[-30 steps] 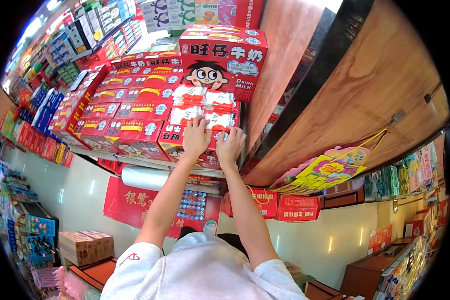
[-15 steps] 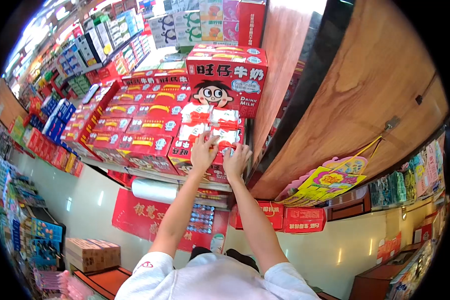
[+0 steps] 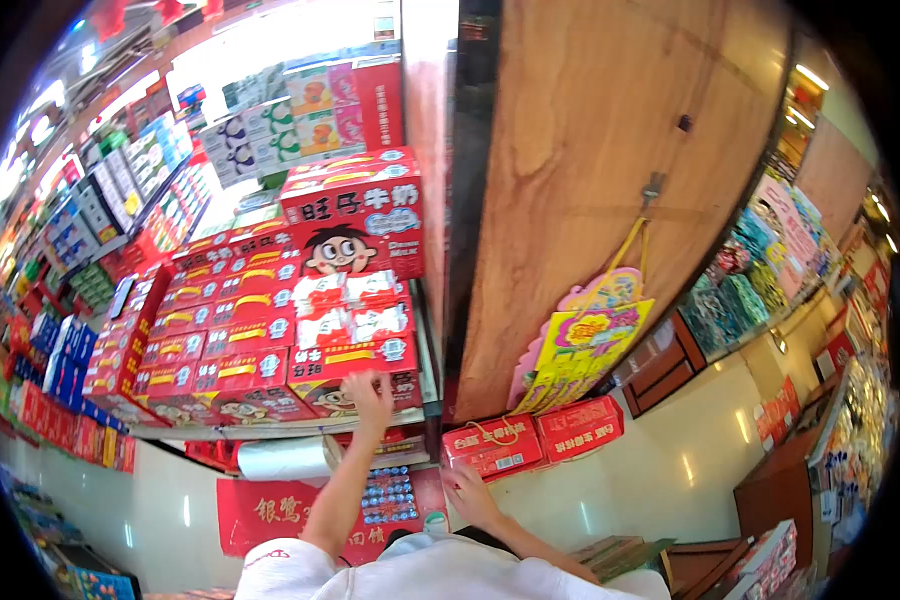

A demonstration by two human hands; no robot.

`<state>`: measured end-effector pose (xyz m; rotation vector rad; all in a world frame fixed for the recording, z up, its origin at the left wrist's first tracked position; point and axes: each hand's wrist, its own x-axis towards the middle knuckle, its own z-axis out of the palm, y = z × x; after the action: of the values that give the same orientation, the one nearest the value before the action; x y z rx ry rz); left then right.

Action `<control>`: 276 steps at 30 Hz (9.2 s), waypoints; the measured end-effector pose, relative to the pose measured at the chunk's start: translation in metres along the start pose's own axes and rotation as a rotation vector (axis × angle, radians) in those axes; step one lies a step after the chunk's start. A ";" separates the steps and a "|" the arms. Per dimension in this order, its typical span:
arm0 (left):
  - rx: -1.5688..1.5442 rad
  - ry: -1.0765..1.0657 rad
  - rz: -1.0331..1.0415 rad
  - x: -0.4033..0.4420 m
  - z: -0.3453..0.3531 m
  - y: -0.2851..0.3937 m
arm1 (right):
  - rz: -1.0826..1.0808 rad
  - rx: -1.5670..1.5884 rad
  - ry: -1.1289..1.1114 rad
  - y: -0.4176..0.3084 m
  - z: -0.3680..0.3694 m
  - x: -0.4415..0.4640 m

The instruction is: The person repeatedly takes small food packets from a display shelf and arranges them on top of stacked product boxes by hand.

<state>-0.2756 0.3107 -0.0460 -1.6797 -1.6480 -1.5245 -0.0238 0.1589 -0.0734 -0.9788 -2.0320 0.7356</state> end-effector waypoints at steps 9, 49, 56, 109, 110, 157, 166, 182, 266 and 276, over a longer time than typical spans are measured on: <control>-0.982 -1.438 0.011 -0.242 -0.006 0.159 | 0.503 -0.053 0.237 0.001 -0.024 -0.138; -1.174 -2.390 0.526 -0.355 -0.105 0.542 | 1.079 -0.052 1.444 -0.150 -0.166 -0.500; -1.544 -2.278 0.831 -0.431 -0.163 0.645 | 1.126 -0.401 1.892 -0.192 -0.168 -0.580; -1.200 -1.798 1.690 -0.542 -0.266 0.719 | 2.172 -0.342 0.895 -0.190 -0.146 -0.743; -1.176 -1.831 1.711 -0.541 -0.266 0.721 | 2.130 -0.288 0.930 -0.197 -0.150 -0.743; -0.695 -1.542 -0.683 -0.248 -0.119 0.421 | 0.745 0.346 0.751 -0.082 -0.218 -0.342; -0.774 -1.408 -0.665 -0.182 -0.123 0.325 | 0.851 0.532 0.604 -0.058 -0.163 -0.230; -0.586 -0.776 -0.693 -0.082 -0.131 0.090 | 0.540 0.528 0.160 -0.048 -0.012 0.024; 0.362 -0.078 -0.151 0.099 -0.016 -0.010 | -0.138 -0.118 0.260 -0.007 0.042 0.275; -0.677 -0.080 -0.888 -0.115 -0.062 0.066 | -0.096 0.064 0.006 -0.044 0.012 0.099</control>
<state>-0.2169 0.1841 -0.0902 -1.2947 -2.2462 -2.6955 -0.0926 0.2151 -0.0101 -0.8401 -2.0226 0.7401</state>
